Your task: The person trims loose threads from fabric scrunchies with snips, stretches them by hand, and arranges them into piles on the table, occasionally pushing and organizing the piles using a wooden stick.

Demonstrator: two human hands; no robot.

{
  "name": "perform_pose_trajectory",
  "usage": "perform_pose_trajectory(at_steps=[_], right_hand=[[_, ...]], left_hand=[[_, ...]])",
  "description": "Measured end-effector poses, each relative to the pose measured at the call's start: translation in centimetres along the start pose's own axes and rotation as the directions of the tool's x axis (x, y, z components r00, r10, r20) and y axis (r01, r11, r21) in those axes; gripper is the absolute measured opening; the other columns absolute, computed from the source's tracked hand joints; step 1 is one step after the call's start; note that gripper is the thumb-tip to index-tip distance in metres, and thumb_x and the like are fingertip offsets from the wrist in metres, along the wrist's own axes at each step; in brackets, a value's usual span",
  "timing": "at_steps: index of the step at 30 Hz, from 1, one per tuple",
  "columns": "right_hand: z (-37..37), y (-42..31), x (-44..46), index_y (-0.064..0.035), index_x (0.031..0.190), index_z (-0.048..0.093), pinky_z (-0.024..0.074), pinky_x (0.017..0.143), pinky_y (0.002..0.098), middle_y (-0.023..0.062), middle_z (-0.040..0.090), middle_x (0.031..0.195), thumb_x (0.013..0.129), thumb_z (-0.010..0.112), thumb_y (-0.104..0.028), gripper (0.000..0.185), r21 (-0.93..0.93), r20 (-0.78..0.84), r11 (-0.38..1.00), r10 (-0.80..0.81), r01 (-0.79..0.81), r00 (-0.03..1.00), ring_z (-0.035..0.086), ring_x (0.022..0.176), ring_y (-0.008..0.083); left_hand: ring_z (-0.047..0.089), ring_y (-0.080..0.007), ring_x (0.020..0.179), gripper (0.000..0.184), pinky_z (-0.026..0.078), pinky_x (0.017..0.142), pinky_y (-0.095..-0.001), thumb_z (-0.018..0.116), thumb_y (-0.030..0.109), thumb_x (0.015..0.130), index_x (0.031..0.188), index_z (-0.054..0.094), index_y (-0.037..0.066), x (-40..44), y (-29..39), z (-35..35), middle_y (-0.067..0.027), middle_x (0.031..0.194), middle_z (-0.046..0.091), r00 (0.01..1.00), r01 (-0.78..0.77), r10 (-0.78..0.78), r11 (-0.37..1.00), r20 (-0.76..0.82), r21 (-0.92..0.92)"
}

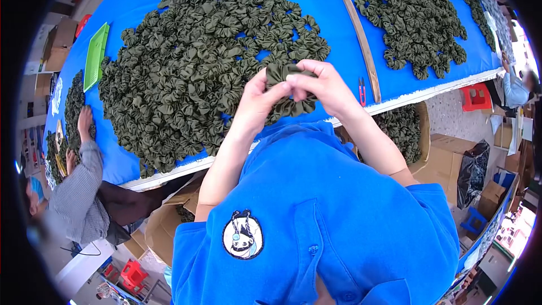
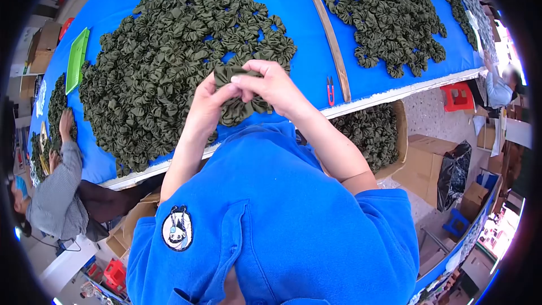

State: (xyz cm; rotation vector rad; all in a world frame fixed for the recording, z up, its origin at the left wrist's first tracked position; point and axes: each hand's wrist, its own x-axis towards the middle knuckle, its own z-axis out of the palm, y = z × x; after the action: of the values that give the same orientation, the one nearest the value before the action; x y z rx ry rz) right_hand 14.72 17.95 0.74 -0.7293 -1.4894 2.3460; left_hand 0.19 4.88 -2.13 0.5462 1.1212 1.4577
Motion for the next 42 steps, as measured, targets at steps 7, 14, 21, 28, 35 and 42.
perform_pose_trajectory(at_steps=[7,14,21,28,35,42], right_hand=[[-1.0,0.6,1.4,-0.0027,0.101,0.059,0.0487,0.070,0.0255,0.0078,0.063,0.079,0.084,0.063,-0.012,0.019,0.335,-0.089,0.940,-0.042,0.070,0.995,0.060,0.072,0.0134],[1.1,5.4,1.6,-0.0031,0.102,0.062,0.0493,0.071,0.0257,0.0068,0.064,0.083,0.084,0.064,-0.012,0.020,0.511,-0.078,0.859,0.078,-0.028,0.994,0.063,0.080,0.0160],[1.4,4.9,1.6,-0.0031,0.100,0.063,0.0477,0.068,0.0241,0.0072,0.064,0.082,0.085,0.063,-0.010,0.017,0.679,-0.093,0.733,0.153,-0.050,0.984,0.061,0.075,0.0147],[-3.1,4.3,0.6,-0.0020,0.102,0.062,0.0474,0.067,0.0252,0.0067,0.063,0.083,0.084,0.063,-0.009,0.019,0.420,-0.158,0.907,0.035,0.035,0.987,0.059,0.072,0.0133],[-7.7,5.2,-1.9,-0.0011,0.103,0.059,0.0456,0.066,0.0234,0.0038,0.059,0.075,0.083,0.065,-0.010,0.022,0.211,-0.433,0.969,-0.025,0.128,0.901,0.057,0.067,0.0116],[-9.8,7.7,-3.3,-0.0006,0.098,0.058,0.0470,0.069,0.0248,0.0050,0.058,0.071,0.086,0.063,-0.009,0.016,0.303,-0.499,0.933,-0.016,0.192,0.866,0.057,0.067,0.0131]], left_hand=[[0.057,-0.0149,0.084,0.028,0.046,0.076,-0.0305,0.057,0.015,0.090,0.116,0.052,0.005,-1.8,0.7,0.3,-0.0051,0.089,0.060,0.993,-0.035,0.105,0.706,0.056,-0.707],[0.056,-0.0158,0.085,0.023,0.044,0.078,-0.0309,0.052,0.019,0.094,0.114,0.052,0.009,0.0,0.3,1.7,-0.0031,0.086,0.059,0.945,-0.277,0.076,0.703,-0.317,-0.655],[0.057,-0.0201,0.097,0.031,0.046,0.084,-0.0334,0.054,0.018,0.093,0.122,0.048,0.010,-0.8,-4.4,-1.3,-0.0086,0.093,0.060,0.991,-0.096,0.137,0.707,0.002,-0.701],[0.050,-0.0258,0.110,0.041,0.039,0.093,-0.0366,0.058,0.029,0.088,0.121,0.050,0.007,-2.8,0.0,-1.0,-0.0146,0.115,0.054,0.983,0.011,0.019,0.987,-0.182,0.163],[0.045,-0.0261,0.114,0.048,0.040,0.093,-0.0360,0.054,0.042,0.089,0.119,0.053,0.005,-4.0,11.4,9.9,-0.0159,0.122,0.046,0.587,-0.406,0.696,0.694,0.413,-0.594],[0.048,-0.0249,0.108,0.047,0.042,0.089,-0.0339,0.052,0.043,0.090,0.115,0.056,0.004,-4.4,13.2,16.8,-0.0150,0.116,0.049,0.537,-0.420,0.744,0.644,0.397,-0.639]])
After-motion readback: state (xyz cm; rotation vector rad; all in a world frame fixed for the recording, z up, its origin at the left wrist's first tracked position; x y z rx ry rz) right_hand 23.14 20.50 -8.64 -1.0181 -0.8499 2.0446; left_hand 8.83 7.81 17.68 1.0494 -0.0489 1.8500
